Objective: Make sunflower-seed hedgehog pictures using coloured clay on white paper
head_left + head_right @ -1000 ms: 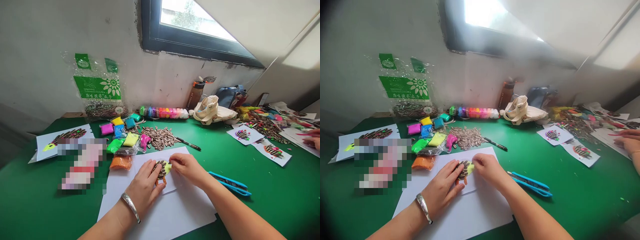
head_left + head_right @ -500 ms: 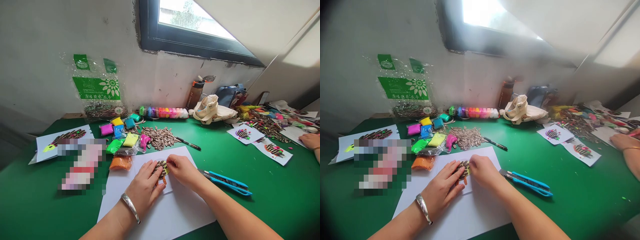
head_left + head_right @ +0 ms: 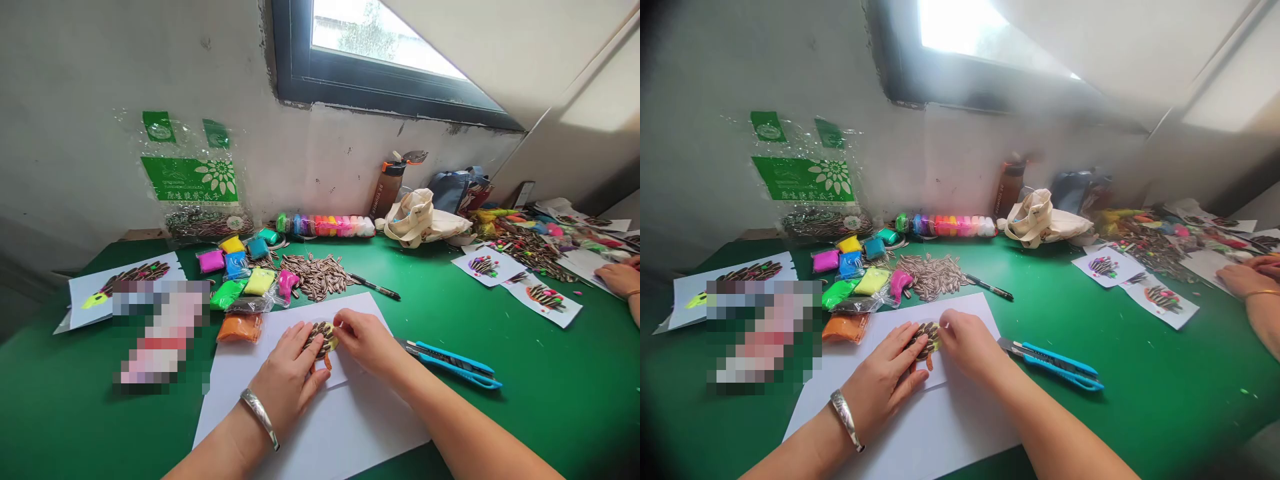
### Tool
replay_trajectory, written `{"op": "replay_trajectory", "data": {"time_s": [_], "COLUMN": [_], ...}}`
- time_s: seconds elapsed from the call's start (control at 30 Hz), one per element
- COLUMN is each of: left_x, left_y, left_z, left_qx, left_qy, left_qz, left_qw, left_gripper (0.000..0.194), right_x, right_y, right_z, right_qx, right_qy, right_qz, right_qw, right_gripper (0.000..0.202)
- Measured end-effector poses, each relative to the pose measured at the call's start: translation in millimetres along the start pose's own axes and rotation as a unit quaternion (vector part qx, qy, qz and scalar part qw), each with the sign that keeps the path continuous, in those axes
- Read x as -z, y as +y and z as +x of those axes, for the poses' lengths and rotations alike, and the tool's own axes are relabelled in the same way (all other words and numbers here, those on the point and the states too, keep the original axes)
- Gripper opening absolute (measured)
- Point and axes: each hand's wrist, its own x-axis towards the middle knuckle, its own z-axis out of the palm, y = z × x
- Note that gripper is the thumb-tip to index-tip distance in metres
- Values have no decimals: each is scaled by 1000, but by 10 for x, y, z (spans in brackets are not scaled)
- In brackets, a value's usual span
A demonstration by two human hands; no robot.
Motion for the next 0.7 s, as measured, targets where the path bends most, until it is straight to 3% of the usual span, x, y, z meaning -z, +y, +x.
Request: {"op": "replay_trajectory", "data": {"time_s": [0.17, 0.57, 0.7], "left_x": [-4, -7, -18], "left_y": [-3, -1, -10], "left_z": [-13, 2, -8], "left_qx": [4, -3, -1], "left_qy": [-4, -12, -3], "left_qz": [5, 19, 7], "left_qw": [1000, 1000, 1000], "left_gripper": [41, 41, 41], "right_x": [-8, -82, 13], "right_y": [53, -82, 3], "right_z": [-49, -42, -9], "right_qx": [18, 27, 40], "right_qy": [6, -5, -10], "right_qz": [-31, -112, -119], "right_qw": [999, 993, 992], "right_gripper": [16, 17, 17]}}
